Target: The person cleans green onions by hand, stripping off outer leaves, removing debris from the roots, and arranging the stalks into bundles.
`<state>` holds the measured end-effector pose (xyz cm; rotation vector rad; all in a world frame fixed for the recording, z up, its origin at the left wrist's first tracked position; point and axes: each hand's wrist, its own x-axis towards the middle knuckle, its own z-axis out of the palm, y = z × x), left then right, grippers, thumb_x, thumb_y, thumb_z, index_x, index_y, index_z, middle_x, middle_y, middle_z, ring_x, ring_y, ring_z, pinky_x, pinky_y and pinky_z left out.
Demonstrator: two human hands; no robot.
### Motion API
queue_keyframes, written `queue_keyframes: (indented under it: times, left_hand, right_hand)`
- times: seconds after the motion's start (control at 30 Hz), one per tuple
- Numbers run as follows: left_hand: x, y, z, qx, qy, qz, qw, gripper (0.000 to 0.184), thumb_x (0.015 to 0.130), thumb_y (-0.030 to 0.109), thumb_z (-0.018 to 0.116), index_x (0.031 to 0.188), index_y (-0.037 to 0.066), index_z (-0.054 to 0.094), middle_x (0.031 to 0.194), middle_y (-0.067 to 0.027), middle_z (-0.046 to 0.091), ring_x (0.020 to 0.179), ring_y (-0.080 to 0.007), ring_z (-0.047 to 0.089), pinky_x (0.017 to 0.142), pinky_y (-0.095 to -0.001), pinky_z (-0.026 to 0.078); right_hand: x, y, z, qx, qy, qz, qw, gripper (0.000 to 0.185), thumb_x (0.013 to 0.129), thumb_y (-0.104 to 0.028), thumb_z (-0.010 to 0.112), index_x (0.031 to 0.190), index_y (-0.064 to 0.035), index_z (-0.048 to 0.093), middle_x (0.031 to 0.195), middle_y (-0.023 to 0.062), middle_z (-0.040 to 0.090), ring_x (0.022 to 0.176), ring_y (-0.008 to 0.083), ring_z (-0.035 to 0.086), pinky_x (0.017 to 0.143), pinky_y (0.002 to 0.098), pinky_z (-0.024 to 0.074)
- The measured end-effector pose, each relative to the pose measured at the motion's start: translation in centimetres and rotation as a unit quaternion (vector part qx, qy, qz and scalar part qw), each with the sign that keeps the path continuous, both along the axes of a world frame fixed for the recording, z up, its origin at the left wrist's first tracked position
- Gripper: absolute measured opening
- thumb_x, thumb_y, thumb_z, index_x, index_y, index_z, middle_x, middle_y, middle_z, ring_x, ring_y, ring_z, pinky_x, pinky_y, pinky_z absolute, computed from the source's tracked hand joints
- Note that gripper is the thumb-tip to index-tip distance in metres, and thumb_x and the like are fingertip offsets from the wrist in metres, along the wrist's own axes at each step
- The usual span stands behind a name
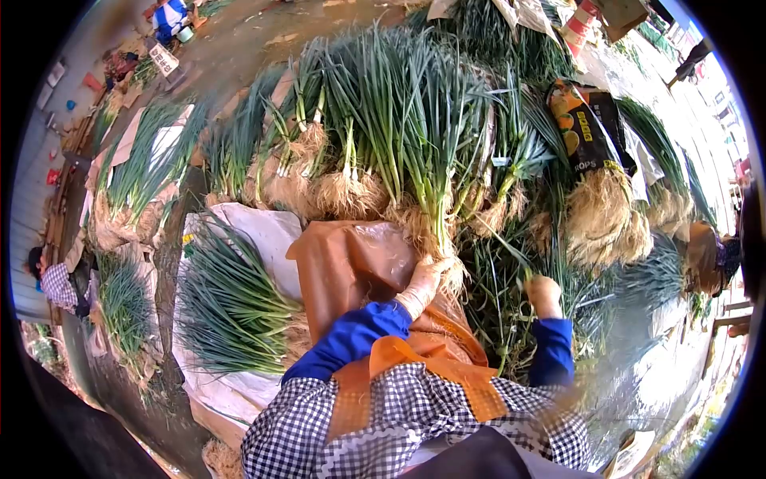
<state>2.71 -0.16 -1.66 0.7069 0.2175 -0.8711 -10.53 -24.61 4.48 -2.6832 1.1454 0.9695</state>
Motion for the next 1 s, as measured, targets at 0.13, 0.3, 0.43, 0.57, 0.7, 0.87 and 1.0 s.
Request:
queue_keyframes:
  times: [0.13, 0.3, 0.43, 0.57, 0.7, 0.87, 1.0]
  left_hand:
    - [-0.8, 0.1, 1.7, 0.062, -0.072, -0.008, 0.995, 0.023, 0.083, 0.006, 0.061, 0.104, 0.001, 0.055, 0.089, -0.0079, 0.061, 0.077, -0.0173, 0.058, 0.069, -0.0276, 0.049]
    - [-0.2, 1.0, 0.1, 0.202, -0.257, -0.041, 0.944, 0.024, 0.084, 0.008, 0.058, 0.106, -0.001, 0.054, 0.093, -0.0108, 0.061, 0.088, -0.0177, 0.056, 0.079, -0.0279, 0.046]
    - [3.5, 3.4, 2.6, -0.057, 0.146, -0.042, 0.987, 0.020, 0.084, 0.005, 0.051, 0.102, -0.003, 0.054, 0.089, -0.0154, 0.063, 0.076, -0.0256, 0.063, 0.066, -0.0360, 0.055]
    - [5.0, 3.9, 6.0, -0.179, 0.110, -0.139, 0.968, 0.017, 0.084, 0.015, 0.051, 0.092, 0.001, 0.057, 0.076, -0.0105, 0.060, 0.063, -0.0235, 0.059, 0.056, -0.0345, 0.051]
    - [6.1, 4.7, 2.3, -0.145, 0.110, -0.111, 0.977, 0.027, 0.088, 0.029, 0.053, 0.083, 0.003, 0.057, 0.065, -0.0102, 0.056, 0.056, -0.0211, 0.054, 0.054, -0.0330, 0.049]
    - [4.4, 4.0, -0.3, 0.072, -0.080, 0.030, 0.994, 0.024, 0.090, 0.017, 0.052, 0.107, 0.001, 0.056, 0.090, -0.0076, 0.061, 0.075, -0.0179, 0.058, 0.071, -0.0294, 0.050]
    - [4.6, 4.5, 1.6, 0.150, -0.190, 0.027, 0.970, 0.023, 0.088, 0.010, 0.053, 0.108, 0.001, 0.059, 0.095, -0.0036, 0.062, 0.084, -0.0120, 0.057, 0.078, -0.0224, 0.046]
  right_hand:
    - [7.2, 5.5, 2.6, 0.080, -0.291, 0.072, 0.951, 0.047, 0.086, -0.052, 0.050, 0.096, -0.0084, 0.064, 0.079, 0.0119, 0.065, 0.073, 0.0256, 0.062, 0.067, 0.0376, 0.0496]
    - [19.4, 9.3, -1.0, 0.146, -0.535, 0.040, 0.831, 0.044, 0.088, -0.042, 0.052, 0.094, 0.0005, 0.062, 0.072, 0.0084, 0.064, 0.062, 0.0147, 0.061, 0.063, 0.0291, 0.0474]
    - [21.5, 7.9, -6.4, 0.219, -0.555, -0.016, 0.803, 0.039, 0.092, -0.038, 0.050, 0.101, -0.0014, 0.062, 0.066, 0.0018, 0.059, 0.052, 0.0132, 0.051, 0.053, 0.0243, 0.0411]
    - [21.4, 10.7, -2.3, 0.616, -0.415, -0.132, 0.656, 0.045, 0.091, -0.043, 0.048, 0.116, -0.0068, 0.057, 0.086, 0.0075, 0.063, 0.069, 0.0134, 0.055, 0.062, 0.0270, 0.0447]
    - [19.4, 12.8, -1.6, 0.609, -0.449, -0.067, 0.651, 0.050, 0.089, -0.040, 0.053, 0.123, -0.0033, 0.050, 0.104, 0.0101, 0.060, 0.091, 0.0166, 0.056, 0.077, 0.0309, 0.0455]
    - [16.8, 15.7, -0.3, 0.432, -0.422, -0.041, 0.796, 0.036, 0.085, -0.034, 0.060, 0.097, 0.0001, 0.060, 0.083, 0.0133, 0.064, 0.076, 0.0163, 0.060, 0.069, 0.0292, 0.0484]
    - [15.4, 16.3, -0.4, 0.569, -0.459, -0.258, 0.631, 0.027, 0.085, -0.026, 0.060, 0.083, 0.0002, 0.062, 0.069, 0.0024, 0.059, 0.061, 0.0096, 0.053, 0.057, 0.0232, 0.0438]
